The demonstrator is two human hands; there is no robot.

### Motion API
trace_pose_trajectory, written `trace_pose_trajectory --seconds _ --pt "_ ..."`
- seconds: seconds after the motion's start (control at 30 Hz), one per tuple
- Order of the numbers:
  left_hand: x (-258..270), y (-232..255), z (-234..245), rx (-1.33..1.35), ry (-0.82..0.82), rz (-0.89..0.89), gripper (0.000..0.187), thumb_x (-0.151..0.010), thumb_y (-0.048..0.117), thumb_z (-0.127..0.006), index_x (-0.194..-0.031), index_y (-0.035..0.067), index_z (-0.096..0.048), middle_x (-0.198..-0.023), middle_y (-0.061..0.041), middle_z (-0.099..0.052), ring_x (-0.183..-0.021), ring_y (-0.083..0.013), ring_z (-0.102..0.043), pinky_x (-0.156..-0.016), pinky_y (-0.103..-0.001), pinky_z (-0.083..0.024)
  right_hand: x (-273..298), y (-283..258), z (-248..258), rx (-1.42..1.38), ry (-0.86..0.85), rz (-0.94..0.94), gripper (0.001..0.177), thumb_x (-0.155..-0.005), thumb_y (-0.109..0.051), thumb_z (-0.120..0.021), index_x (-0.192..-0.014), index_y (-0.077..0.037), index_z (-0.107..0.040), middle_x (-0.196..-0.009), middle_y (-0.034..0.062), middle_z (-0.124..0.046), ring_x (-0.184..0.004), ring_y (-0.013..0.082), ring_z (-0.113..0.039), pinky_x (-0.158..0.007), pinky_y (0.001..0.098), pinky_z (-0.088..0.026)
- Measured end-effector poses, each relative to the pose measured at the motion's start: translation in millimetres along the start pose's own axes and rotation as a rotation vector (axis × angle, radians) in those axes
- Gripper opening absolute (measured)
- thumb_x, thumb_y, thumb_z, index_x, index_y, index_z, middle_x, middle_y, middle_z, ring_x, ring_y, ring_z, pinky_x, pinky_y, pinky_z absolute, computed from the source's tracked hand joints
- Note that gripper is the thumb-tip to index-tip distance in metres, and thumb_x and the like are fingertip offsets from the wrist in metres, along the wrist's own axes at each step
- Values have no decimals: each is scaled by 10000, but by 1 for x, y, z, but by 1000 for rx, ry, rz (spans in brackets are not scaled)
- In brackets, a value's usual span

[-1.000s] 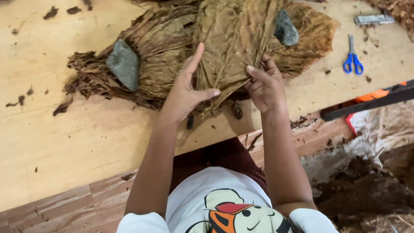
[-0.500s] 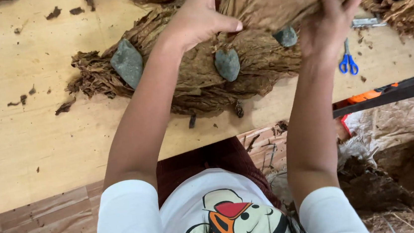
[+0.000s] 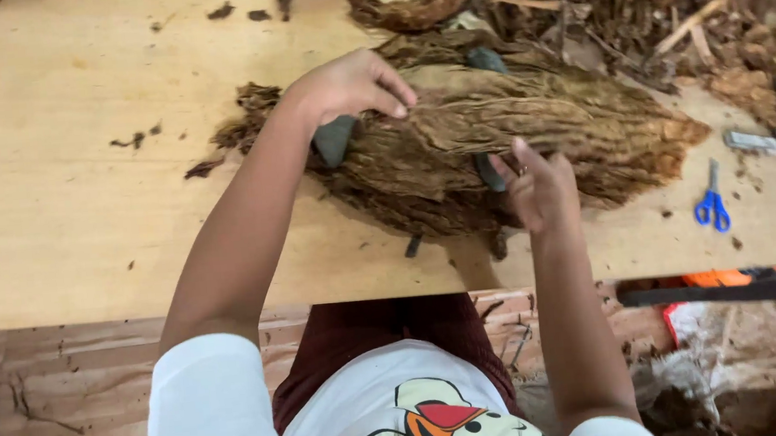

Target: The person repeatedly lifts, folds, and presses a large bundle of dried fibrous material on a wooden table using both hands. They place and reposition several smooth stones on the bundle to hold it in place while continuing to manipulate the fibers.

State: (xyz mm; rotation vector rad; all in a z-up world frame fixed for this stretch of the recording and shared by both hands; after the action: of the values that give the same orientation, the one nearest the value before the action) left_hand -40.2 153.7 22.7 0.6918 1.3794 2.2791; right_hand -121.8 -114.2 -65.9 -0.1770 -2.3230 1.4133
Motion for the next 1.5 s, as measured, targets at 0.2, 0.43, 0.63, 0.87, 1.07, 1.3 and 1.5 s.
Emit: trace_pose_trajectory --seconds 0.2,0.43,0.63,0.87,1.07,1.3,1.5 --pt "-1 46 26 -272 -54 76 294 -740 59 -756 -1027 103 -716 -1248 -37 -661 -431 -53 -280 -409 -158 -292 89 43 -120 279 -549 15 530 -834 54 -616 -1335 58 -443 -919 127 -611 -817 212 -660 -755 265 -582" --pt "-4 53 35 -343 -66 86 395 -722 12 -765 -1105 58 -682 -1072 -23 -697 -450 -53 -301 -383 -152 -254 48 62 -210 1331 -447 500 697 -939 -353 -553 -1461 -26 -228 -1384 269 -370 -1270 432 -353 -953 540 -383" --pt "-5 14 62 -105 31 -81 459 -590 39 -792 -1042 93 -730 -1167 -231 -614 -1029 -340 -592 -764 -374 -474 32 90 -214 1407 -414 466 862 -846 -425 -704 -1437 6 -247 -1438 305 -199 -1333 554 -201 -1045 620 -255" --pt "9 1 70 119 4 -108 548 -578 -42 -804 -1104 67 -698 -1357 -259 -480 -1247 -371 -446 -928 -361 -449 81 78 -208 748 -556 509 585 -842 -131 -732 -1240 -120 -303 -1245 248 -468 -1208 534 -428 -963 664 -356" --pt "50 -8 69 224 -83 -34 606 -592 -78 -798 -1164 75 -665 -1374 -257 -456 -1137 -363 -536 -889 -396 -501 98 41 -158 439 -638 376 668 -623 6 -859 -1137 -106 -447 -1081 122 -609 -1034 238 -571 -882 386 -477" --pt "19 -77 51 95 -102 -17 748 -526 -22 -857 -1232 -11 -609 -1343 -259 -506 -1247 -429 -472 -967 -435 -445 49 6 -181 105 -459 536 577 -694 -44 -864 -1059 -104 -422 -1023 154 -542 -919 260 -548 -778 381 -489" --pt "-7 -105 63 73 13 -4 889 -430 108 -959 -1246 43 -613 -1277 -158 -577 -1150 -314 -559 -887 -409 -511 7 69 -208 98 -361 457 647 -642 -104 -917 -1081 -39 -446 -1009 141 -515 -949 251 -514 -837 389 -444"
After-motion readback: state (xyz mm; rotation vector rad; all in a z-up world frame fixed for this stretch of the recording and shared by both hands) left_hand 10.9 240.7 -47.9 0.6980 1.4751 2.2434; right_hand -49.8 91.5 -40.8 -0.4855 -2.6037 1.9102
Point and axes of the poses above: each hand's wrist, its own x-axis away from the middle knuckle, its own z-axis out of the back of the hand, y = z × x, the point moved 4 cm from there along -x, towards the middle knuckle
